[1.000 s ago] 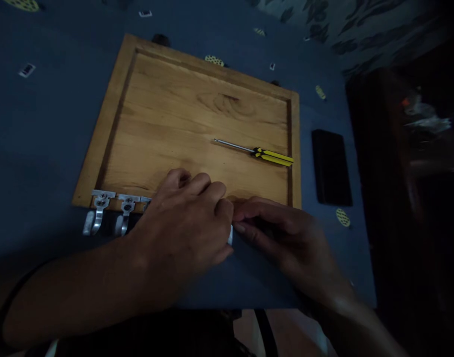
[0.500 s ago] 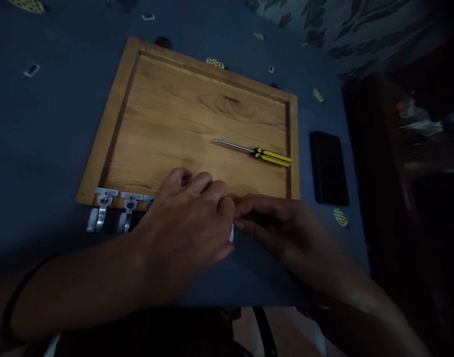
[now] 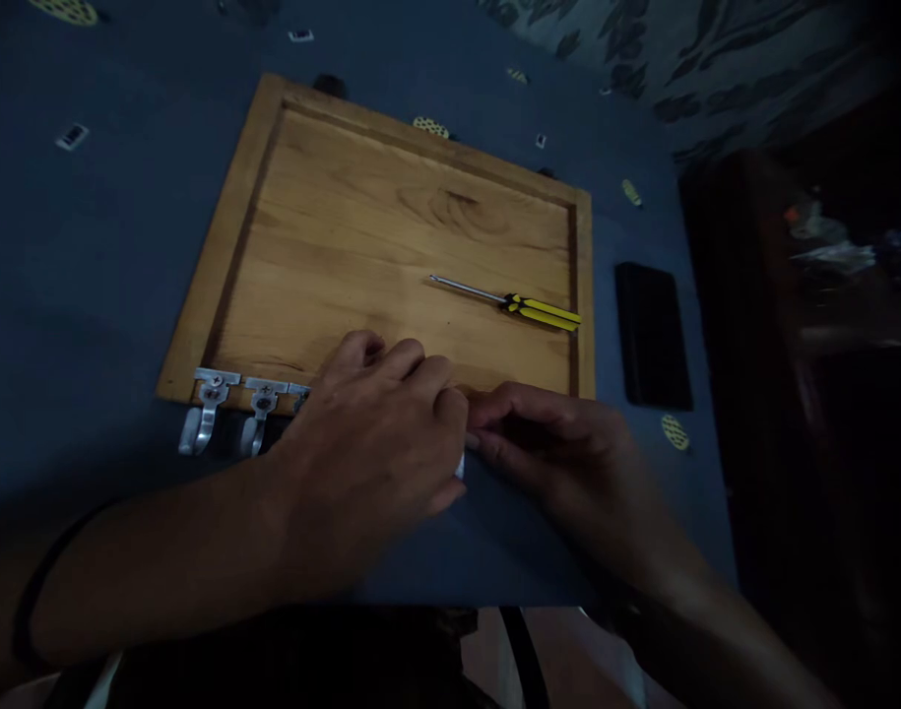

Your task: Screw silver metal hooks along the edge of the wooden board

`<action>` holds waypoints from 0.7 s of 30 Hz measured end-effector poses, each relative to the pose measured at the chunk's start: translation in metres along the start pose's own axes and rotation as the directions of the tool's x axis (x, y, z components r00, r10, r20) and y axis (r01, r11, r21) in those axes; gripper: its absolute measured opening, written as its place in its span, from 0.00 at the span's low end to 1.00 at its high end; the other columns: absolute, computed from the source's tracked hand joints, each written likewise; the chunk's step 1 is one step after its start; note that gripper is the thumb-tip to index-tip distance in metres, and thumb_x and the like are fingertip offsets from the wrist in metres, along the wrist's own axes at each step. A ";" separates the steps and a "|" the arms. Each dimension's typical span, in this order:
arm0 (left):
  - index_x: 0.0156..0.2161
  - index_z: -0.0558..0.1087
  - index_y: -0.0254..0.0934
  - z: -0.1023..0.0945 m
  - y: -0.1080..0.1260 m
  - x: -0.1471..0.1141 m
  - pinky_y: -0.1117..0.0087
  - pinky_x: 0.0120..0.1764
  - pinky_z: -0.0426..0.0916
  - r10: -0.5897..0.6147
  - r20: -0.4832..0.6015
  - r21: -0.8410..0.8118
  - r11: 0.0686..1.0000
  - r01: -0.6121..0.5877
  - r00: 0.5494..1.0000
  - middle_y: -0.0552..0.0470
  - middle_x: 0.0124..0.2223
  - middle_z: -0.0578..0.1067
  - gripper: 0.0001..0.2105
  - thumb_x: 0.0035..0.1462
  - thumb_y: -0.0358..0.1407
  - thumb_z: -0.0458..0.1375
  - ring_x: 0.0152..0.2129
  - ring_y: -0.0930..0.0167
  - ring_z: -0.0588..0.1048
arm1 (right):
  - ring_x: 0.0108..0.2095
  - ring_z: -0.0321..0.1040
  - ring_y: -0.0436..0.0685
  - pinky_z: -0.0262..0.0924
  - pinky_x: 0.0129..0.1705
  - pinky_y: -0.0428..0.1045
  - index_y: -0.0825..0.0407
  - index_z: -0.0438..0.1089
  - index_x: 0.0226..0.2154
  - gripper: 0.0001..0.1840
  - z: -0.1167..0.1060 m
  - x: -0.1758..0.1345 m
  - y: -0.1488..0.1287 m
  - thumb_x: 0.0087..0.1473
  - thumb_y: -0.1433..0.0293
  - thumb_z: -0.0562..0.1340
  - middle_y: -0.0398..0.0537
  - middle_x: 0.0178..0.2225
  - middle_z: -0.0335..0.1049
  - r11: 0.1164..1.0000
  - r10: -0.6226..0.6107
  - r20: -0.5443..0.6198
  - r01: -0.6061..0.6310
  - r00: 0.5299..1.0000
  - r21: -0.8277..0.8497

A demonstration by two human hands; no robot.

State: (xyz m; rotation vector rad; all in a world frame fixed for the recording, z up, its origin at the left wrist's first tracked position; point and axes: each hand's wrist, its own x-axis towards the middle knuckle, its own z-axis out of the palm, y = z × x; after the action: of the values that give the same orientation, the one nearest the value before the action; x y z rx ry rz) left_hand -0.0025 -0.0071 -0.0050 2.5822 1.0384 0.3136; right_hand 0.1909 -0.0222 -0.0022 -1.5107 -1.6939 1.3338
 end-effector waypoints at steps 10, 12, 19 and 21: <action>0.36 0.73 0.33 -0.001 -0.001 -0.001 0.52 0.46 0.64 0.008 0.003 -0.021 1.000 -0.008 1.000 0.49 0.38 0.75 0.13 0.57 0.42 0.67 0.41 0.58 0.74 | 0.36 0.78 0.54 0.73 0.42 0.48 0.46 0.79 0.35 0.03 0.002 -0.007 0.008 0.58 0.69 0.67 0.42 0.34 0.82 0.993 -0.092 -0.067 0.087 0.993 -0.082; 0.36 0.73 0.33 -0.002 -0.001 -0.002 0.51 0.47 0.65 0.008 0.002 -0.008 1.000 -0.008 1.000 0.48 0.39 0.75 0.13 0.58 0.42 0.67 0.42 0.58 0.74 | 0.37 0.78 0.54 0.73 0.43 0.49 0.45 0.79 0.37 0.04 0.003 -0.010 0.010 0.59 0.69 0.67 0.42 0.36 0.82 0.989 -0.119 -0.109 0.108 0.987 -0.106; 0.37 0.74 0.34 -0.001 -0.001 -0.001 0.53 0.46 0.64 0.016 0.004 0.009 1.000 -0.016 1.000 0.48 0.39 0.76 0.12 0.58 0.42 0.66 0.42 0.58 0.74 | 0.36 0.76 0.51 0.72 0.39 0.48 0.42 0.76 0.48 0.15 0.008 -0.025 0.026 0.61 0.75 0.64 0.42 0.35 0.77 0.906 -0.359 -0.118 0.315 0.926 -0.282; 0.37 0.74 0.34 -0.001 -0.001 -0.001 0.53 0.46 0.63 0.017 -0.004 0.009 1.000 -0.017 1.000 0.49 0.39 0.76 0.12 0.58 0.41 0.67 0.42 0.58 0.74 | 0.36 0.76 0.50 0.72 0.38 0.46 0.43 0.75 0.50 0.18 0.009 -0.026 0.030 0.61 0.76 0.64 0.43 0.36 0.76 0.879 -0.408 -0.119 0.353 0.905 -0.321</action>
State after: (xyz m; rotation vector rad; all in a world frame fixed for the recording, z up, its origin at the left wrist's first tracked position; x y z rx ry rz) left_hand -0.0041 -0.0069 -0.0049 2.6010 1.0221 0.3187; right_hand 0.2031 -0.0526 -0.0268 -1.3050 -2.0011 0.7389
